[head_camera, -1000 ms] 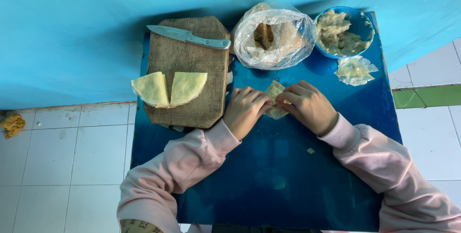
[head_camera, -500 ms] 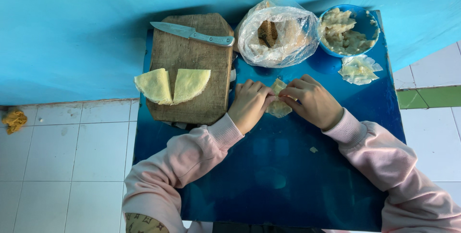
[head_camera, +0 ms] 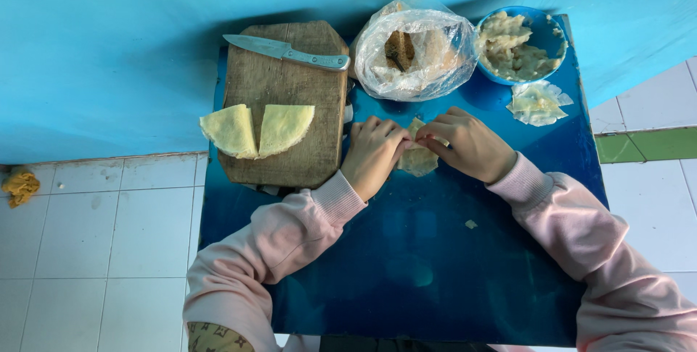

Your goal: The person folds thin pastry wrappers into layered triangles on a blue table, spoons a brown filling from a plastic-lined container onto a wrapper, and folds and pinches the wrapper closed to form filled pastries. Folded pieces are set aside while more wrappers are folded and filled.

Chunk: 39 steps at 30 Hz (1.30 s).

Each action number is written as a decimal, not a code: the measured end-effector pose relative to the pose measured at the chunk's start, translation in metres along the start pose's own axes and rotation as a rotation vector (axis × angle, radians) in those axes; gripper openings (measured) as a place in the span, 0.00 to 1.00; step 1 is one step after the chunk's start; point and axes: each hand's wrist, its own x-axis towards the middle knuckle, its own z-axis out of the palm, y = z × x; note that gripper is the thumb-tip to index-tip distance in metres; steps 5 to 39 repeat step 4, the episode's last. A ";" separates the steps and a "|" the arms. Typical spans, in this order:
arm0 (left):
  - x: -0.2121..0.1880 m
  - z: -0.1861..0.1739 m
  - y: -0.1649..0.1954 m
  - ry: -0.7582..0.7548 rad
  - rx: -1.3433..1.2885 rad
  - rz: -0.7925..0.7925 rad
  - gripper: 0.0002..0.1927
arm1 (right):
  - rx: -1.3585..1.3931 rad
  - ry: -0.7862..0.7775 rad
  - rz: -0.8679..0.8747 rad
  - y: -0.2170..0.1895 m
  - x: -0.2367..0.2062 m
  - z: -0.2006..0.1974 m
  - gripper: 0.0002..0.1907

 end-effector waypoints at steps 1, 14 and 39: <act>0.000 -0.002 0.002 -0.004 0.012 -0.001 0.07 | -0.001 0.021 -0.013 0.002 -0.001 0.002 0.06; 0.005 -0.018 0.001 -0.008 0.034 -0.002 0.12 | -0.003 0.059 0.002 0.008 -0.004 0.007 0.06; 0.005 -0.018 0.001 -0.008 0.034 -0.002 0.12 | -0.003 0.059 0.002 0.008 -0.004 0.007 0.06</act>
